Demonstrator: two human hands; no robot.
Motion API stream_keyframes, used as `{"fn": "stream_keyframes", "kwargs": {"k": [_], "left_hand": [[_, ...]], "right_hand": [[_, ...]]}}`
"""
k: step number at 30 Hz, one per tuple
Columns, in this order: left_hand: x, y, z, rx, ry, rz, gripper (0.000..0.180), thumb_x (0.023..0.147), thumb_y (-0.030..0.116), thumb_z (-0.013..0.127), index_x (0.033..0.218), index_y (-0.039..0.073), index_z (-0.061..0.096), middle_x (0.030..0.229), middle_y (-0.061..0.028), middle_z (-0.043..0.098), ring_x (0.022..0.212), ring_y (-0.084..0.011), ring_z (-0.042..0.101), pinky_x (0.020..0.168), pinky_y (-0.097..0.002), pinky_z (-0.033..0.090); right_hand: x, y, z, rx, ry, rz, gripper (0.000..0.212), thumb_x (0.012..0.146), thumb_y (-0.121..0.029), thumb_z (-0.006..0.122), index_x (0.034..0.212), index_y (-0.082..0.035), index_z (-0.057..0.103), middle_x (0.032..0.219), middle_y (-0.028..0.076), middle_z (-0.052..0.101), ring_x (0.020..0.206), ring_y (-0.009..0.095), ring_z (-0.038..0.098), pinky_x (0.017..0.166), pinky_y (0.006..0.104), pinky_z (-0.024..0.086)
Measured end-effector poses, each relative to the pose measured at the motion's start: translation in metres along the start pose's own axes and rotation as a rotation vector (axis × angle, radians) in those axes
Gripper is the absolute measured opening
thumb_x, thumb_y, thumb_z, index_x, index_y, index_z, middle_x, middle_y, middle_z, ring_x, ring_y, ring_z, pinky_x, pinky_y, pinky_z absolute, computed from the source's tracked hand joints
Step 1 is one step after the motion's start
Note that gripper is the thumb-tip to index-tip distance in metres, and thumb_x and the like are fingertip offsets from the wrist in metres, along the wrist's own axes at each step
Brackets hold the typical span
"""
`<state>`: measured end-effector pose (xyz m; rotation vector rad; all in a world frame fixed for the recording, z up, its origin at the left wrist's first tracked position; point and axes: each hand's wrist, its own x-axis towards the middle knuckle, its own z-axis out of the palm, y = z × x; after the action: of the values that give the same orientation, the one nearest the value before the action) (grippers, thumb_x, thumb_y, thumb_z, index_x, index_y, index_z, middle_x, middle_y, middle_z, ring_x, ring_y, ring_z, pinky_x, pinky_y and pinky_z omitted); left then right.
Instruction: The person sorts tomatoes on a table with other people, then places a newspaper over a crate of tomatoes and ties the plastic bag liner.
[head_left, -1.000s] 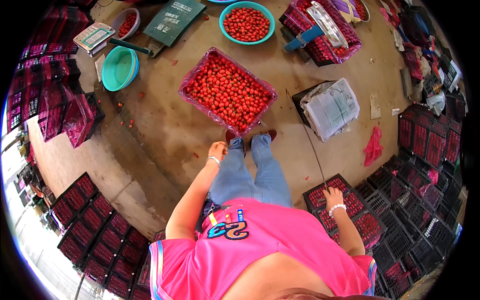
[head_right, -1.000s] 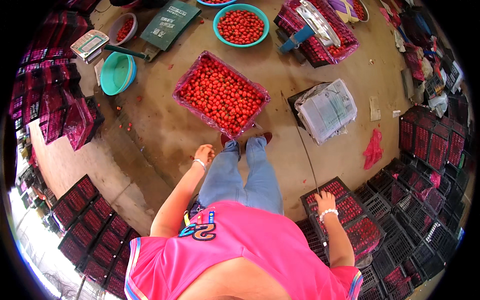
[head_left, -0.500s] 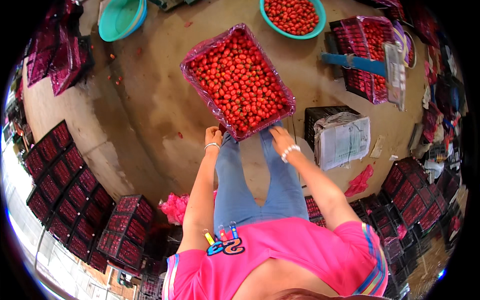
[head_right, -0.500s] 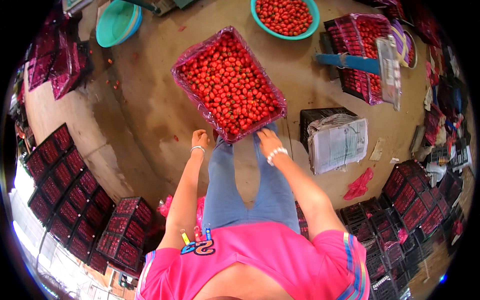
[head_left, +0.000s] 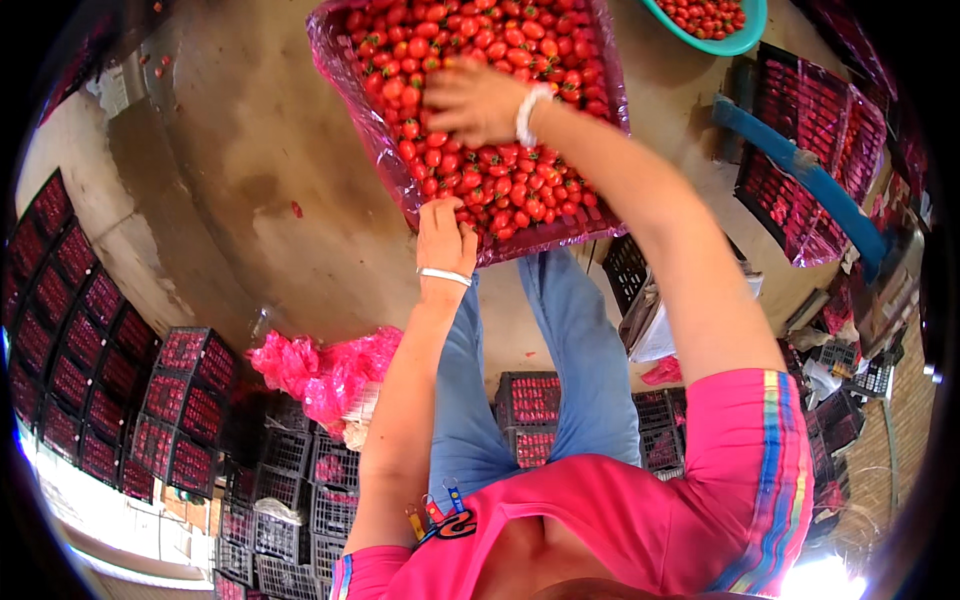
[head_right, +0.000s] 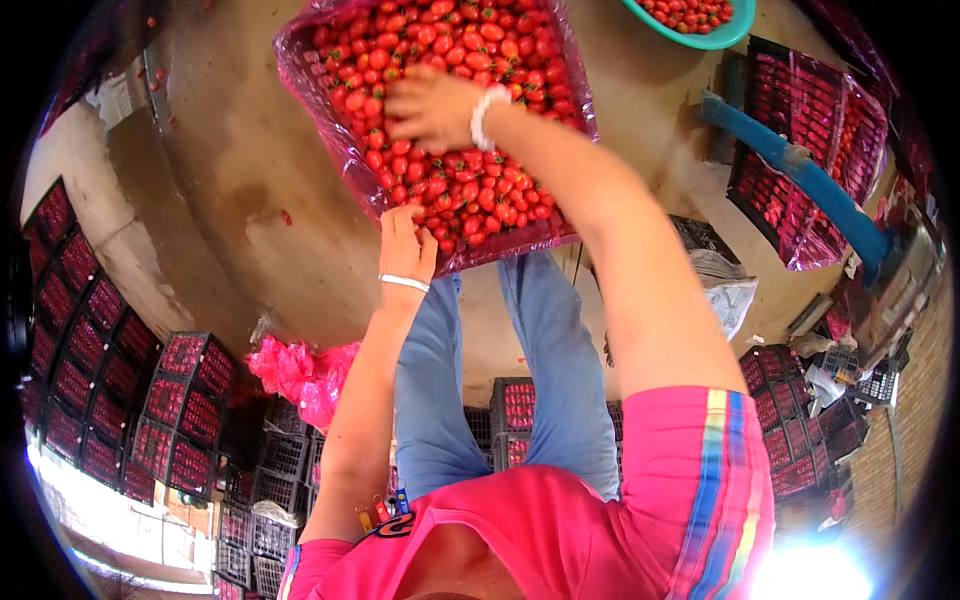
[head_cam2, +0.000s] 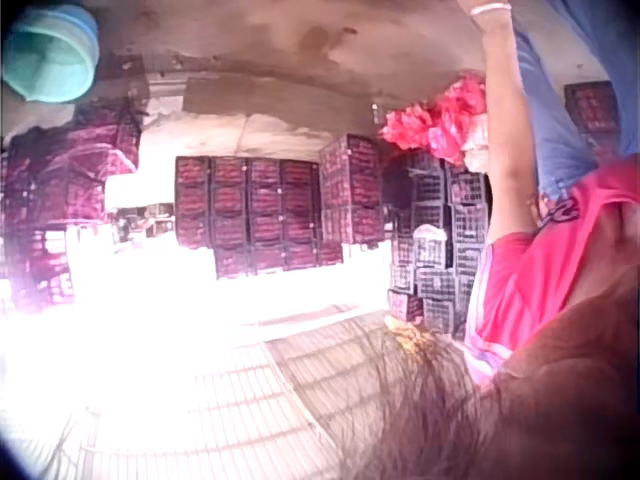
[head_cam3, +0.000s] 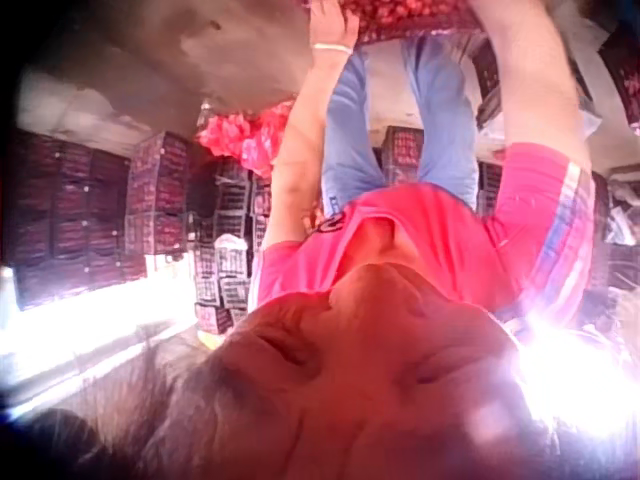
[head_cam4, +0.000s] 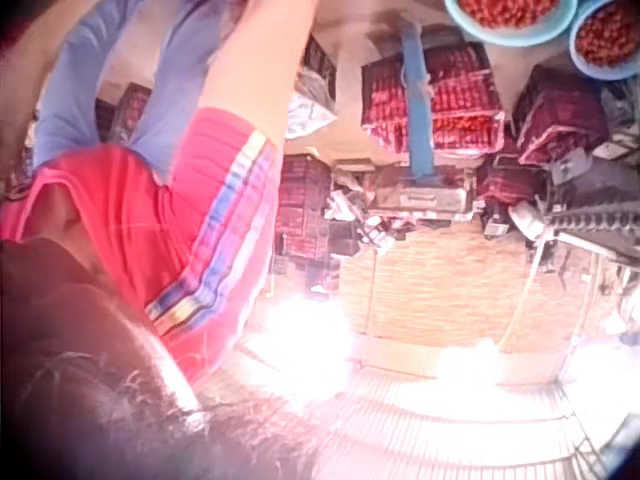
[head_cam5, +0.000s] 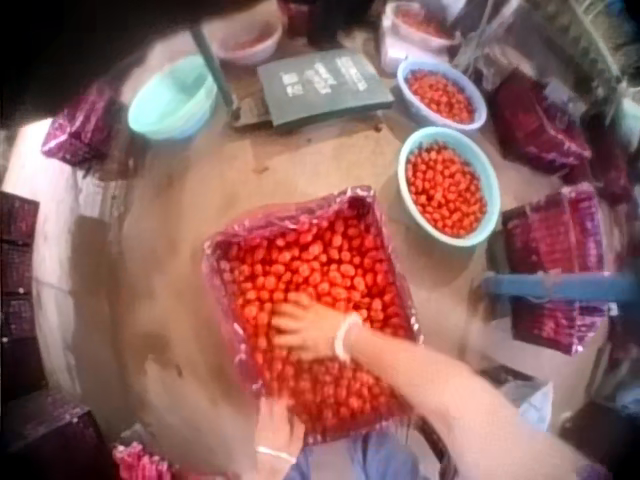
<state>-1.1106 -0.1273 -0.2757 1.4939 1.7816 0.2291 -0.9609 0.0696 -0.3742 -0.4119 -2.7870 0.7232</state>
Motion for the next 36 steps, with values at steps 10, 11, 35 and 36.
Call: {"fn": "stream_keyframes", "kwargs": {"k": [10,11,35,36], "left_hand": [[-0.003,-0.064,0.056,0.625,-0.083,0.273,0.06,0.075,0.012,0.063,0.133,0.014,0.048,0.14,-0.0169,0.039,0.128,-0.0351,0.038,0.102,-0.0485,0.032],[-0.01,-0.062,0.057,0.746,-0.15,0.29,0.061,0.074,0.015,0.064,0.133,0.012,0.049,0.142,-0.0168,0.038,0.127,-0.0342,0.039,0.102,-0.0476,0.032],[0.178,0.038,-0.019,0.107,0.05,0.275,0.028,0.087,0.012,0.057,0.115,0.009,0.056,0.109,-0.0139,0.056,0.095,-0.032,0.059,0.081,-0.0417,0.049],[0.196,0.045,-0.015,0.121,0.072,0.269,0.031,0.087,0.014,0.058,0.118,0.01,0.055,0.111,-0.0141,0.055,0.097,-0.0325,0.059,0.082,-0.042,0.049]], "right_hand": [[-0.071,0.002,-0.012,-0.214,0.424,0.912,0.055,0.086,-0.037,0.06,0.136,-0.018,0.046,0.142,0.014,0.04,0.128,0.038,0.037,0.106,0.0481,0.034],[-0.086,-0.026,-0.004,-0.221,0.345,1.014,0.055,0.087,-0.036,0.059,0.136,-0.016,0.045,0.146,0.016,0.035,0.129,0.038,0.036,0.106,0.0488,0.034],[-0.149,-0.047,-0.02,0.032,0.346,1.703,0.033,0.093,-0.037,0.053,0.102,-0.006,0.056,0.095,0.019,0.064,0.089,0.039,0.061,0.075,0.0486,0.049],[-0.147,-0.046,-0.018,0.014,0.352,1.682,0.033,0.093,-0.038,0.053,0.101,-0.006,0.055,0.095,0.019,0.064,0.088,0.039,0.061,0.074,0.0489,0.049]]}}
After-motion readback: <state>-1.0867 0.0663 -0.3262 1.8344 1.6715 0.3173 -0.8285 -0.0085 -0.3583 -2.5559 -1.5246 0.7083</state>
